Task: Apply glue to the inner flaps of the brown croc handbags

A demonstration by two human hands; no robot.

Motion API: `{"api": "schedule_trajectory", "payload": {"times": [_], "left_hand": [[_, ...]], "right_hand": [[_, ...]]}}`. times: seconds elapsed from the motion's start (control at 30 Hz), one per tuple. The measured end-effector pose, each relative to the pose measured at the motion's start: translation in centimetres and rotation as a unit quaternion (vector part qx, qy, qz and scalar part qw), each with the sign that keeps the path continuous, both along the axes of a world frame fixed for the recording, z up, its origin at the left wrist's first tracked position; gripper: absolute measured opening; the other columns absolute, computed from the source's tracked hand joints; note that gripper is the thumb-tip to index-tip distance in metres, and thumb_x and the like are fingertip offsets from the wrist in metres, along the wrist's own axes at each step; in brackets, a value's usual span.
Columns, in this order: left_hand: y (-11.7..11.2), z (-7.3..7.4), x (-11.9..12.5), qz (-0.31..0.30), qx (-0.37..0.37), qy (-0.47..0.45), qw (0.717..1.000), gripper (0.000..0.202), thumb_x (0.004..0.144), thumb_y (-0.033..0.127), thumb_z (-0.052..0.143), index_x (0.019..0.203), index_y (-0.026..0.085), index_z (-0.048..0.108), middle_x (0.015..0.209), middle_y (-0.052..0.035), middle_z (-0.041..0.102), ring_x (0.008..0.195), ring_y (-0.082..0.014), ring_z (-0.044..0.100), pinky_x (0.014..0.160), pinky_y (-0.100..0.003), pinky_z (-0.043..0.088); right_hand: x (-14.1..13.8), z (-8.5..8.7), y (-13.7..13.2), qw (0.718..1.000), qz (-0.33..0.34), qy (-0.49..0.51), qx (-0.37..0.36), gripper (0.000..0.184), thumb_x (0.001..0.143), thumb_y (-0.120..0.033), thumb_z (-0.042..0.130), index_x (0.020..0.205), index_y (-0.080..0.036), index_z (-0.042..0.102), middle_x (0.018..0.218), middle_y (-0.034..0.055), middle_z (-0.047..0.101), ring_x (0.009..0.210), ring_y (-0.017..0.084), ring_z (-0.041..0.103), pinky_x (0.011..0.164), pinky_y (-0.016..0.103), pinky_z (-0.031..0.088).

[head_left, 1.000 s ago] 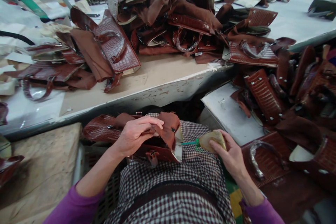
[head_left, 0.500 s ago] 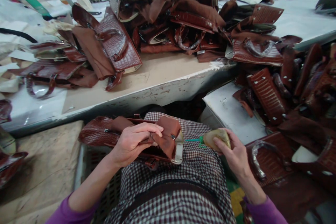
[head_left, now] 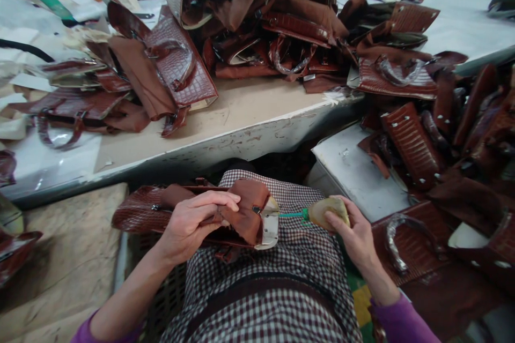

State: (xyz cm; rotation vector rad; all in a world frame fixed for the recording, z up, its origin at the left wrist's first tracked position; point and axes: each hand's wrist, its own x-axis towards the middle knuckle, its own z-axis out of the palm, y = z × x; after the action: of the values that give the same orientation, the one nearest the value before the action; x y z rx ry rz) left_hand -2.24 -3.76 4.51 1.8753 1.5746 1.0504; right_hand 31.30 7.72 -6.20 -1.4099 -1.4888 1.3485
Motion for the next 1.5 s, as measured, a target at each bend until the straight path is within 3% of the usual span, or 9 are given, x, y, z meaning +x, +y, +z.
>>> {"api": "schedule_trajectory", "payload": {"times": [0.1, 0.23, 0.4, 0.57, 0.83, 1.03, 1.23, 1.4, 1.5], "left_hand": [[0.0, 0.0, 0.0, -0.004, 0.003, -0.005, 1.000, 0.013, 0.090, 0.015, 0.063, 0.096, 0.020, 0.073, 0.106, -0.0082, 0.076, 0.100, -0.0218, 0.073, 0.093, -0.030, 0.058], [-0.2, 0.0, -0.2, 0.013, -0.008, -0.005, 1.000, 0.012, 0.089, 0.013, 0.064, 0.097, 0.019, 0.072, 0.106, -0.0078, 0.076, 0.098, -0.0201, 0.073, 0.091, -0.027, 0.058], [-0.8, -0.1, -0.6, -0.007, -0.011, -0.009, 1.000, 0.011, 0.090, 0.011, 0.063, 0.097, 0.016, 0.071, 0.107, -0.0080, 0.075, 0.101, -0.0185, 0.072, 0.093, -0.025, 0.056], [-0.8, -0.1, -0.4, -0.009, -0.006, -0.009, 1.000, 0.010, 0.090, 0.015, 0.064, 0.096, 0.016, 0.073, 0.104, -0.0092, 0.076, 0.097, -0.0206, 0.074, 0.090, -0.028, 0.058], [-1.2, 0.3, 0.0, -0.027, 0.032, -0.004, 0.999, 0.017, 0.095, 0.027, 0.061, 0.092, 0.014, 0.072, 0.096, -0.0090, 0.077, 0.095, -0.0196, 0.074, 0.087, -0.025, 0.058], [-1.7, 0.1, 0.3, -0.034, 0.035, -0.010, 0.999, 0.016, 0.095, 0.027, 0.060, 0.093, 0.015, 0.071, 0.096, -0.0077, 0.077, 0.096, -0.0189, 0.073, 0.087, -0.024, 0.058], [-1.8, 0.1, 0.2, -0.039, 0.031, -0.011, 0.999, 0.019, 0.095, 0.030, 0.059, 0.092, 0.015, 0.070, 0.095, -0.0070, 0.076, 0.097, -0.0179, 0.073, 0.089, -0.023, 0.057], [-1.6, 0.1, 0.3, -0.054, 0.038, -0.002, 0.998, 0.020, 0.097, 0.029, 0.057, 0.091, 0.014, 0.068, 0.095, -0.0068, 0.076, 0.098, -0.0157, 0.072, 0.090, -0.020, 0.055], [-1.7, 0.1, 0.3, -0.051, 0.038, -0.004, 0.998, 0.019, 0.097, 0.028, 0.057, 0.089, 0.014, 0.067, 0.094, -0.0063, 0.076, 0.099, -0.0160, 0.072, 0.091, -0.020, 0.055]], "right_hand": [[-0.5, -0.2, 0.1, 1.000, 0.015, -0.009, 0.006, 0.049, 0.076, -0.050, 0.077, 0.113, -0.020, 0.064, 0.105, 0.0081, 0.071, 0.095, 0.030, 0.066, 0.085, 0.043, 0.055], [-0.6, -0.9, 0.1, 1.000, -0.022, -0.015, 0.012, 0.052, 0.077, -0.052, 0.077, 0.115, -0.019, 0.063, 0.109, 0.0087, 0.069, 0.098, 0.031, 0.064, 0.085, 0.042, 0.053], [-0.7, -0.6, 0.1, 1.000, -0.016, 0.011, -0.021, 0.053, 0.078, -0.053, 0.075, 0.116, -0.019, 0.062, 0.100, 0.0082, 0.070, 0.083, 0.028, 0.065, 0.064, 0.037, 0.056], [-1.5, -0.1, 0.4, 1.000, 0.001, -0.007, 0.002, 0.053, 0.073, -0.051, 0.079, 0.113, -0.019, 0.064, 0.105, 0.0090, 0.071, 0.094, 0.031, 0.065, 0.082, 0.042, 0.054], [-1.4, 0.7, 0.5, 0.999, 0.028, -0.036, -0.023, 0.054, 0.073, -0.053, 0.077, 0.112, -0.018, 0.064, 0.101, 0.0092, 0.072, 0.093, 0.032, 0.066, 0.082, 0.043, 0.054], [-1.1, 1.8, 0.0, 0.990, 0.085, -0.037, -0.105, 0.052, 0.076, -0.052, 0.075, 0.114, -0.019, 0.064, 0.097, 0.0068, 0.072, 0.083, 0.029, 0.067, 0.070, 0.039, 0.056], [-1.1, 1.0, -0.1, 0.998, 0.035, -0.034, -0.029, 0.055, 0.074, -0.051, 0.077, 0.115, -0.018, 0.062, 0.106, 0.0092, 0.070, 0.097, 0.031, 0.065, 0.086, 0.041, 0.053], [-1.2, 1.4, 0.0, 0.993, 0.100, -0.033, -0.061, 0.049, 0.074, -0.048, 0.077, 0.111, -0.019, 0.064, 0.103, 0.0077, 0.072, 0.095, 0.030, 0.066, 0.084, 0.039, 0.054], [-1.2, 1.5, -0.1, 0.996, 0.063, -0.035, -0.052, 0.051, 0.074, -0.050, 0.076, 0.112, -0.019, 0.063, 0.104, 0.0083, 0.071, 0.096, 0.030, 0.066, 0.085, 0.040, 0.054]]}}
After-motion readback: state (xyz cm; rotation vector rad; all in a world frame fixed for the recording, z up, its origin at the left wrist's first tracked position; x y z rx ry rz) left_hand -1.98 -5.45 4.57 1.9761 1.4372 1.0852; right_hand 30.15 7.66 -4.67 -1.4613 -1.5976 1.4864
